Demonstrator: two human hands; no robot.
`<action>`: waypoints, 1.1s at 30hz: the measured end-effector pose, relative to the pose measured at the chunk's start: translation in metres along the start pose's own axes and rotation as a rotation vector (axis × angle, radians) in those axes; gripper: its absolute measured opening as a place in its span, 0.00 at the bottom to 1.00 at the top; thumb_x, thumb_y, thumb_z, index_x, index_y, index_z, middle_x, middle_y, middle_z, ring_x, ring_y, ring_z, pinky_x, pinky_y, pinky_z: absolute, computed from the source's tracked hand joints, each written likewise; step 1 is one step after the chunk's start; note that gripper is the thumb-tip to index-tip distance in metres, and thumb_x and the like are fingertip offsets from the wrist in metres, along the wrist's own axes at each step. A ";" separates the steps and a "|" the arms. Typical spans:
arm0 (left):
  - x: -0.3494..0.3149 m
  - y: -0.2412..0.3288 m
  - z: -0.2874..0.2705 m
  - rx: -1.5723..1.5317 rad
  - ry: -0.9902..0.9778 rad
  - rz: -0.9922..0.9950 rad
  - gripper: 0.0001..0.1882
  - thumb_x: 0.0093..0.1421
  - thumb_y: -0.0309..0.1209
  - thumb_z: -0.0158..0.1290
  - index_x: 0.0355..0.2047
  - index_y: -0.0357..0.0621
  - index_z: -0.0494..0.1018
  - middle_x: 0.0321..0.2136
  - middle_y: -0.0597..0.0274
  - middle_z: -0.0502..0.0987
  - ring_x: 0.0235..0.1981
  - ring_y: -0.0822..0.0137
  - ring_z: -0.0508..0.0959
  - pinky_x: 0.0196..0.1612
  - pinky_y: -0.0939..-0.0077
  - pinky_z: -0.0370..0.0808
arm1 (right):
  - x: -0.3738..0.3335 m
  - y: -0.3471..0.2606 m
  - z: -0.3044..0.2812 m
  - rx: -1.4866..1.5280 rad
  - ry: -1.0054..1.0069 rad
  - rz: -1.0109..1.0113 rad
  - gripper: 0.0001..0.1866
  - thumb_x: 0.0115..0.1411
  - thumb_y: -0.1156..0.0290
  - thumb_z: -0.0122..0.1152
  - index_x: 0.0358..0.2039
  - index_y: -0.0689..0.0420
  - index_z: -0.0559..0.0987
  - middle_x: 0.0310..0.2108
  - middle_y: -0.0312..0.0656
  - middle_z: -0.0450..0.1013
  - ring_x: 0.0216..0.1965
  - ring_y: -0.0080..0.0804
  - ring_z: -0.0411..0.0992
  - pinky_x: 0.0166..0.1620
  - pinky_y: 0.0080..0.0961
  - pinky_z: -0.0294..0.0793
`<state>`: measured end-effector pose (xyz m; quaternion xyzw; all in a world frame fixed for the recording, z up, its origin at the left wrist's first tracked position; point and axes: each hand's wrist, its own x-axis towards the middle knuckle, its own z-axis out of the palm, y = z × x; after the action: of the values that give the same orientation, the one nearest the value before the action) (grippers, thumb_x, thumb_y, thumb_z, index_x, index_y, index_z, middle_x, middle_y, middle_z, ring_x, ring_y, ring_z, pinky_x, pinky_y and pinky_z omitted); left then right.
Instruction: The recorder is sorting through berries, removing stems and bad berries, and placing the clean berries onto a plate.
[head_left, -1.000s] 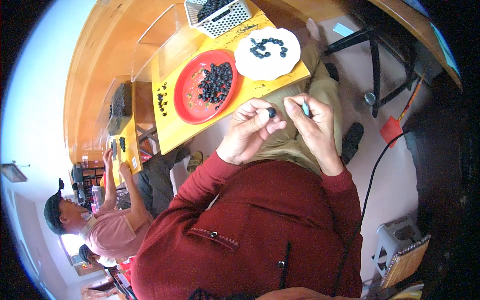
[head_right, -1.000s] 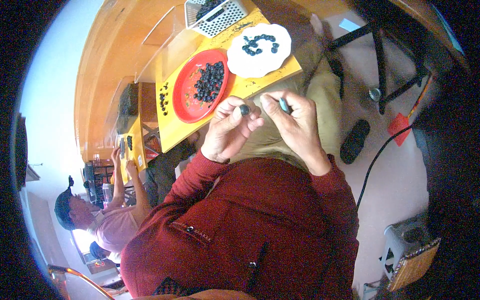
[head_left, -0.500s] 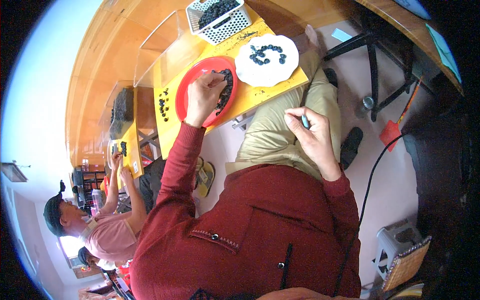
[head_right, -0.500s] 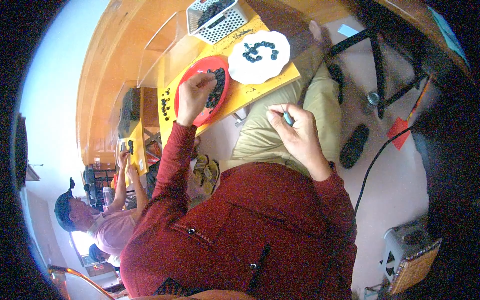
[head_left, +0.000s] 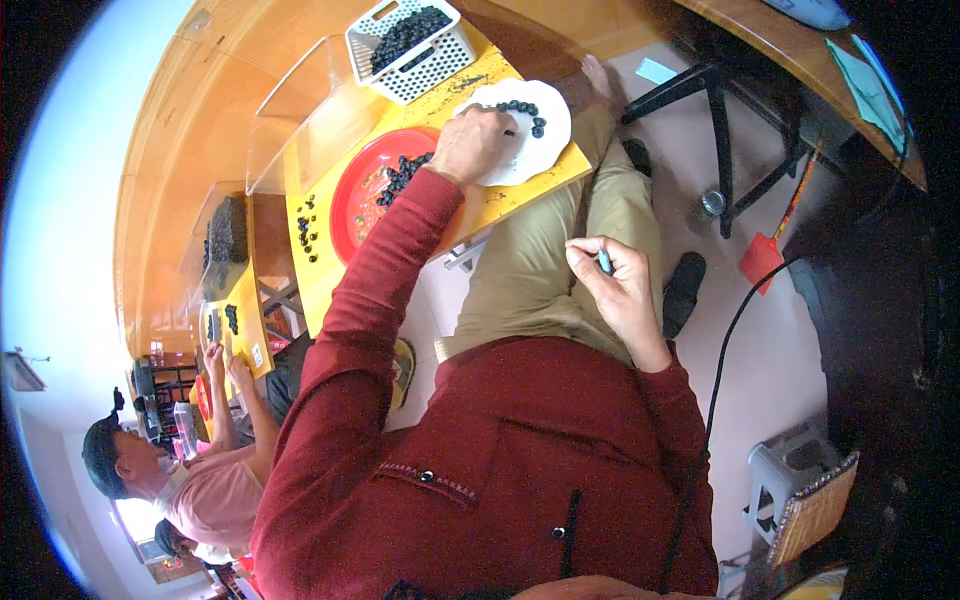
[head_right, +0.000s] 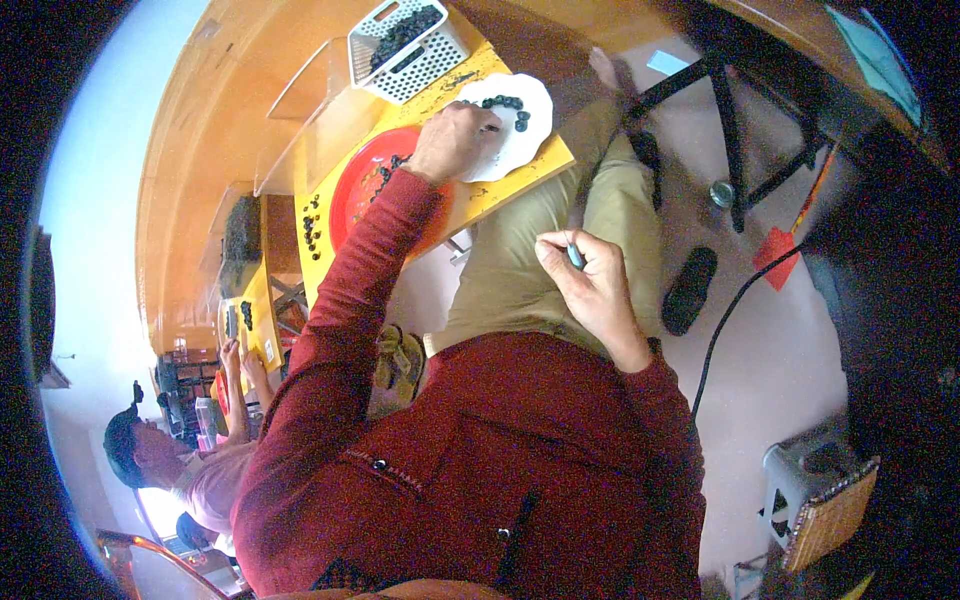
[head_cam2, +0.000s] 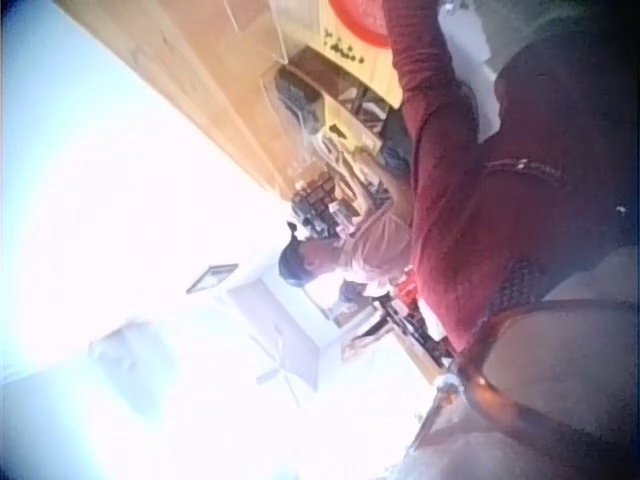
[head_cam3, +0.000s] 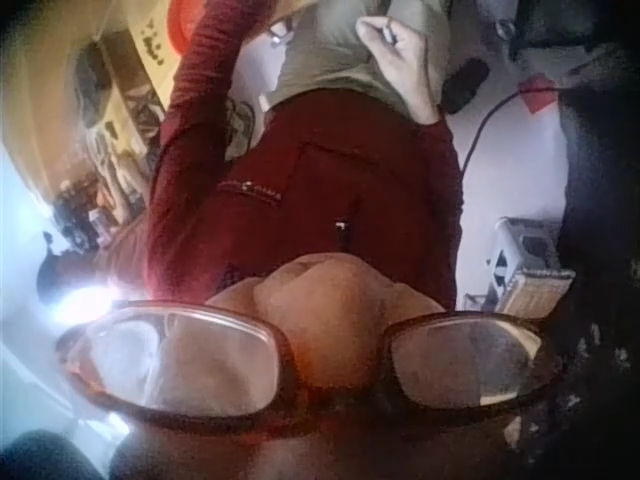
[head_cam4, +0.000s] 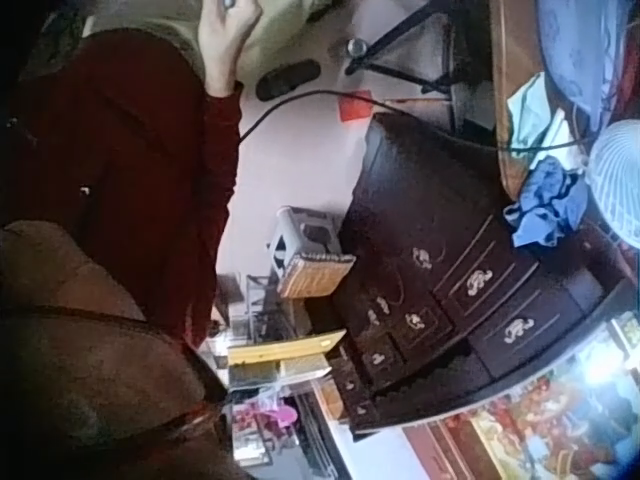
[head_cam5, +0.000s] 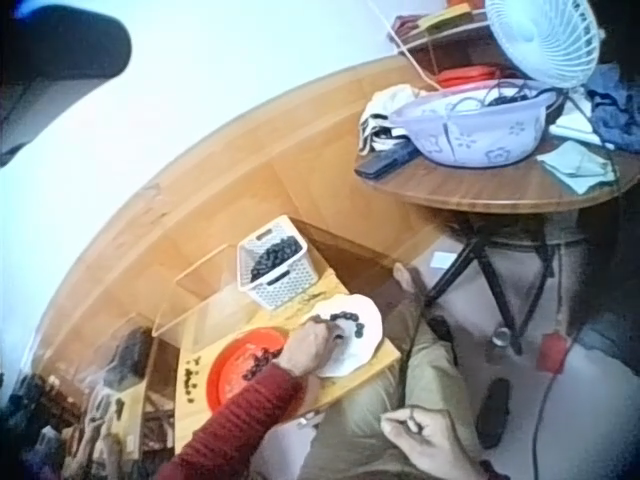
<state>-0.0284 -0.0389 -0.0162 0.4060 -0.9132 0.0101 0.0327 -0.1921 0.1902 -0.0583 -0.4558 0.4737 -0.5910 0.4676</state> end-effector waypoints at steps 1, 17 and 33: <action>0.001 0.000 0.001 -0.003 -0.001 0.005 0.12 0.52 0.31 0.57 0.38 0.46 0.80 0.33 0.49 0.80 0.36 0.50 0.79 0.41 0.59 0.76 | 0.000 0.004 -0.001 -0.003 0.005 0.001 0.08 0.62 0.72 0.61 0.35 0.65 0.80 0.25 0.32 0.75 0.27 0.13 0.66 0.31 0.14 0.67; -0.057 0.020 -0.026 -1.366 0.140 -0.178 0.11 0.61 0.23 0.55 0.44 0.37 0.77 0.38 0.59 0.80 0.36 0.69 0.79 0.44 0.76 0.77 | 0.006 0.009 -0.004 0.042 0.017 0.051 0.07 0.62 0.73 0.60 0.34 0.65 0.80 0.22 0.28 0.71 0.24 0.11 0.63 0.28 0.13 0.63; -0.099 0.037 -0.018 -2.027 0.356 -0.296 0.11 0.61 0.23 0.55 0.44 0.37 0.75 0.40 0.55 0.79 0.36 0.70 0.80 0.42 0.76 0.81 | 0.001 0.009 0.006 -0.025 0.022 0.081 0.09 0.61 0.72 0.61 0.38 0.65 0.79 0.23 0.29 0.70 0.25 0.12 0.62 0.28 0.14 0.63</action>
<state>0.0114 0.0602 -0.0045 0.2887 -0.4164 -0.7065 0.4940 -0.1856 0.1873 -0.0665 -0.4356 0.5041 -0.5706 0.4803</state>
